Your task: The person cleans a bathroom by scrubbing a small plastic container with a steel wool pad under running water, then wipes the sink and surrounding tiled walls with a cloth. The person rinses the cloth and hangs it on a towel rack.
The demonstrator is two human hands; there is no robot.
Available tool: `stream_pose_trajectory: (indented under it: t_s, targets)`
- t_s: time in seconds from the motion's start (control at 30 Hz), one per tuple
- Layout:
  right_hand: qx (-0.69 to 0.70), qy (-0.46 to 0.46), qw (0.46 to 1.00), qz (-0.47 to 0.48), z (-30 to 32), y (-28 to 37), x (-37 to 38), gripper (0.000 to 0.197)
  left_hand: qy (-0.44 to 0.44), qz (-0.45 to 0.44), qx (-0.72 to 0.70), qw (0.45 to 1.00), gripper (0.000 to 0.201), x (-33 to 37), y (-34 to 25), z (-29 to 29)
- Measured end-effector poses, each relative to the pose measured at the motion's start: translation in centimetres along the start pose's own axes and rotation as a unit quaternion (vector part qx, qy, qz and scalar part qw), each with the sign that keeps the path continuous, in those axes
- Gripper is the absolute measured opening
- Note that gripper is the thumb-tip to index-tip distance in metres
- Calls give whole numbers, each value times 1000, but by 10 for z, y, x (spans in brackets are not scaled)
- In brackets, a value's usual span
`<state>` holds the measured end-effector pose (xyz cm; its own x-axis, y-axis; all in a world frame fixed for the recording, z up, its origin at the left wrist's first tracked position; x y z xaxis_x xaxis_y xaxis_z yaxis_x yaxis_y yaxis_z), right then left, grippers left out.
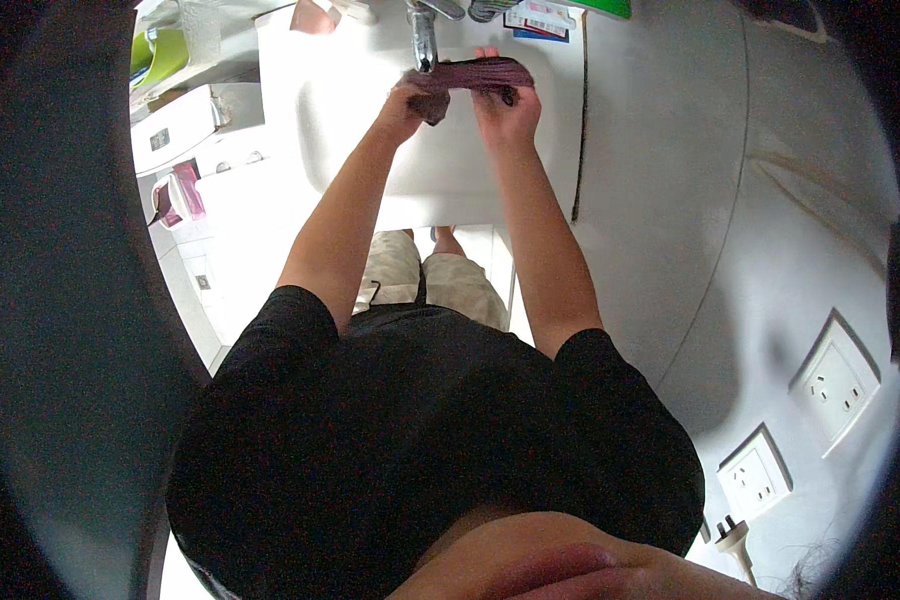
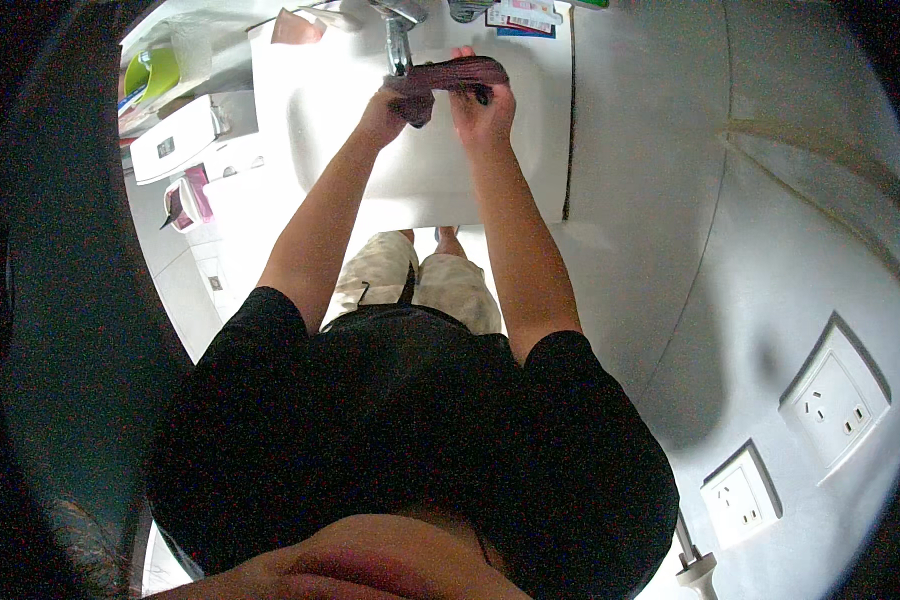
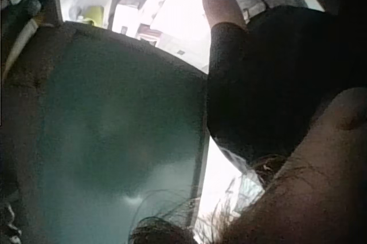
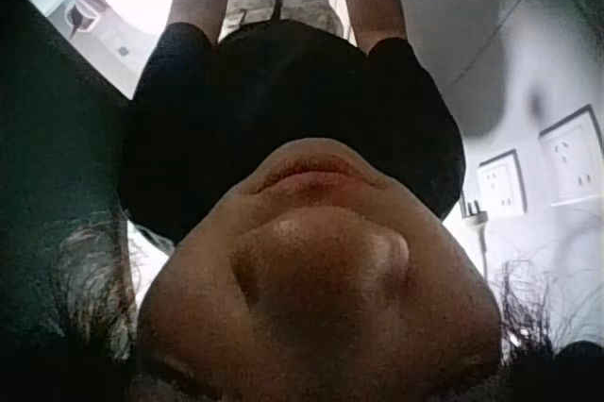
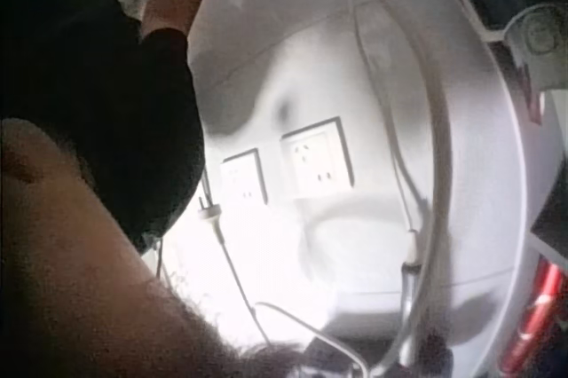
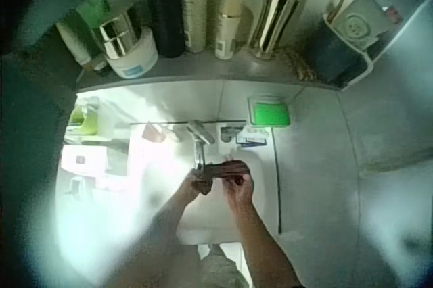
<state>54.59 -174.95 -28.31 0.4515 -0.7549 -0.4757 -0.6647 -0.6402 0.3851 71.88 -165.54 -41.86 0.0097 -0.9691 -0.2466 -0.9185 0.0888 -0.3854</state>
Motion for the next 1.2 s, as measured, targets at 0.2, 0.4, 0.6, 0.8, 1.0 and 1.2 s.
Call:
stream_pose_trajectory:
  t_s: [0.2,0.4,0.6,0.8,1.0,1.2]
  targets:
    - [-508,15,846,-162,99,4,-36,46,-114,-41,-228,966,45,-19,10,-79]
    - [-703,30,652,282,-14,45,-30,55,-279,-82,-50,956,36,-37,8,-64]
    - [-808,90,370,449,-106,37,-34,78,-339,-61,-51,937,23,-39,16,-92]
    - [-770,155,520,336,-53,18,-66,83,-281,5,-70,957,21,-56,-20,-117]
    - [-243,187,935,-176,61,-17,-27,73,-101,143,-145,974,29,-47,-29,-151]
    - [-152,221,906,-328,64,-37,-52,67,-178,127,85,972,33,-37,-22,-109]
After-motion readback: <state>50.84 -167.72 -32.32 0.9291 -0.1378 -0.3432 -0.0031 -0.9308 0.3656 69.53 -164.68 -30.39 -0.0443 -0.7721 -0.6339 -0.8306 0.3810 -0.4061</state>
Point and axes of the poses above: each hand's wrist, its own x-axis towards the middle knuckle, its own z-axis out of the back of the hand, y = z × x, the point moved 1 cm from there along x, towards the middle knuckle, and after that the axes turned 13 degrees about -x, right-handed, at the moved point
